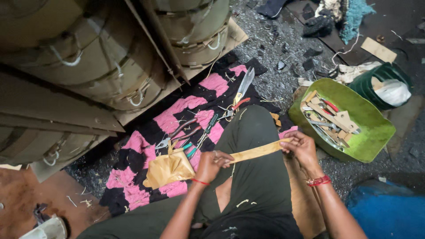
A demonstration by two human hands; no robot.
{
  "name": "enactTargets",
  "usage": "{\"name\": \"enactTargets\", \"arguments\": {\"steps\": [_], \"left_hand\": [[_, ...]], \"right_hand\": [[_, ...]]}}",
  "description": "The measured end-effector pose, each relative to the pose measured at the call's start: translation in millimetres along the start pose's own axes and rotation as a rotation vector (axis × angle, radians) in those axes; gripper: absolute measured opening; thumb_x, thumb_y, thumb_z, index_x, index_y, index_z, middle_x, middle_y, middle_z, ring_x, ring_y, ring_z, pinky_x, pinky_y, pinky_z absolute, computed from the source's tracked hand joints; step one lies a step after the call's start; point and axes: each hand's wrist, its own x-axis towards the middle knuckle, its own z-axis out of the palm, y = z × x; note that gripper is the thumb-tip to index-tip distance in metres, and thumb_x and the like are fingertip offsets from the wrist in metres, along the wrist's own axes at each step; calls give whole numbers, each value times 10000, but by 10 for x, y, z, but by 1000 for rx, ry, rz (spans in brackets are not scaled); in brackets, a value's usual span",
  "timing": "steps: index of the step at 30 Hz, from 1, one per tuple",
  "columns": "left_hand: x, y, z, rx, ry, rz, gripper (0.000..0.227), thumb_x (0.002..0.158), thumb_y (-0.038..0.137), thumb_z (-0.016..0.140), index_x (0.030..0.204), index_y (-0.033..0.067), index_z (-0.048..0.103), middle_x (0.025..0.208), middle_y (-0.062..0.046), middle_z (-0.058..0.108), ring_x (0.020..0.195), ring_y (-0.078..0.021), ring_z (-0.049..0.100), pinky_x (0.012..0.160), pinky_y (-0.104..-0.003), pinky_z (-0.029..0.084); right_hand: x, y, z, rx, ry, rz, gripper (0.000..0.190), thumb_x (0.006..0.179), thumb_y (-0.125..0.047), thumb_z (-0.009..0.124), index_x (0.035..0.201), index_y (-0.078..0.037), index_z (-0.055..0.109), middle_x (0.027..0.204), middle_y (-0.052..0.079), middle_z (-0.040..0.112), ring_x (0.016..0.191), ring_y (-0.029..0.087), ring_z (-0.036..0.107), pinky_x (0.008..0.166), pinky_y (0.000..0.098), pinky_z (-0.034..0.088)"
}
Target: The person assembles a transformer by hand-wrapping tape and paper insulation around the metal components and using pliers to secure wires.
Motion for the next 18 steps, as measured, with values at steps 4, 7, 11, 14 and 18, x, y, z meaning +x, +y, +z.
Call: {"name": "enactTargets", "arguments": {"steps": [4, 7, 11, 14, 18], "left_hand": [[51, 103, 673, -19, 126, 15, 140, 874, -25, 683, 960, -9, 791, 882, -121, 755, 751, -129, 728, 633, -268, 586], [54, 421, 698, 163, 206, 41, 155, 878, -10, 668, 954, 5, 803, 821, -143, 766, 656, -155, 741, 578, -268, 552], [-27, 500, 704, 93, 235, 36, 161, 877, -14, 658, 952, 5, 798, 824, -139, 770, 660, -154, 752, 580, -277, 575], [-90, 376, 777, 70, 222, 145, 230, 834, -50, 604, 977, -3, 778, 882, -136, 780, 714, -151, 750, 620, -287, 591], [-171, 238, 719, 102, 225, 116, 184, 911, 18, 621, 995, 3, 783, 911, -148, 768, 705, -150, 743, 666, -285, 588]], "right_hand": [[387, 113, -41, -208, 95, 46, 220, 857, 58, 751, 1074, 29, 731, 836, 102, 722, 639, 118, 619, 582, 270, 498], [478, -75, 33, -468, 60, -8, 294, 856, 28, 779, 1148, 8, 748, 781, 131, 700, 638, 152, 639, 583, 297, 509], [43, -670, 293, -1221, 280, -330, 339, 1019, -109, 689, 1355, -63, 675, 1090, 203, 725, 1001, 371, 698, 862, 460, 554], [-433, -941, 901, -1194, 288, -843, 536, 1005, -188, 637, 1514, -70, 515, 1559, 264, 495, 1455, 441, 466, 1195, 604, 333], [-344, -889, 1517, -1227, -158, -830, 729, 895, -355, 665, 1554, -155, 427, 1709, 229, 196, 1599, 406, 172, 1258, 685, 77]]}}
